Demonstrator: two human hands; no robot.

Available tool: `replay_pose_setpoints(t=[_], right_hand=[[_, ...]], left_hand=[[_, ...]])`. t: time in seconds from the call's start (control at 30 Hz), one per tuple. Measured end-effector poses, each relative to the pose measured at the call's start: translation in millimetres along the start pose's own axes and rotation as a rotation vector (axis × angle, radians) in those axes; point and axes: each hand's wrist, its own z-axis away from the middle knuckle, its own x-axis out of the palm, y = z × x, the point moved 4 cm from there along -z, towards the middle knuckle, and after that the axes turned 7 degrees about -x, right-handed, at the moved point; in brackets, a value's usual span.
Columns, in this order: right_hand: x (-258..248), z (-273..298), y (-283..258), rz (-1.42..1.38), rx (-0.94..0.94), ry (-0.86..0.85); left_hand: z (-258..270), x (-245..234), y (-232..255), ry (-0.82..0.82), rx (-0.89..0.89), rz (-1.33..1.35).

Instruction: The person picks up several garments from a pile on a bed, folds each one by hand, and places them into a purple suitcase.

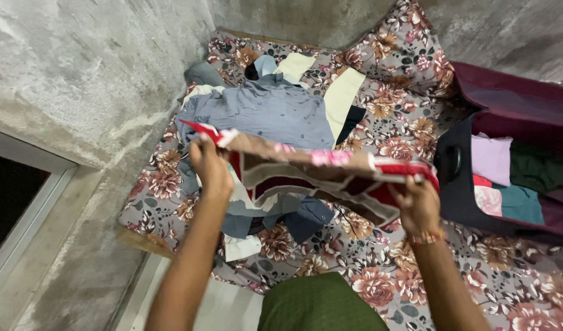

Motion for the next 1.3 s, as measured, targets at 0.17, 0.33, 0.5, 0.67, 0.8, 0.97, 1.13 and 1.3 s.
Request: replay_pose_setpoints(t=[0.17,0.33,0.5,0.67,0.8,0.97,1.13,1.3], right_hand=[[104.7,-70.5,-38.3,0.134,-0.26,-0.261],[199.4,-81.2,-92.2,-0.132,-0.406,-0.487],[209.0,-89.9,-48.7,-0.172,-0.441,-0.471],[122.2,-109.2,101.6,0.163,0.113,-0.231],[26.1,-60.7,173.2,0.528,0.108,-0.319],[-82.0,43.3,213.0,0.622,0.506,-0.239],[-156.4,108.2,205.5,0.585,0.705,0.068],[-184.2,126.6,198.2,0.378,0.62,0.304]], left_hand=[[-101.4,35.6,80.3,-0.053,0.184,0.047],[-129.8,67.4,183.3,-0.24,0.414,0.149],[-97.9,32.0,179.0,-0.122,0.501,0.088],[-79.8,-97.0,53.6,0.361,0.166,-0.017],[-27.6,-200.0,-48.6,0.415,-0.038,0.163],[95.0,-265.5,-123.8,0.705,-0.288,0.004],[169.4,-260.5,-161.0,0.698,-0.52,-0.186],[187.7,-219.7,-178.2,0.364,-0.565,-0.503]])
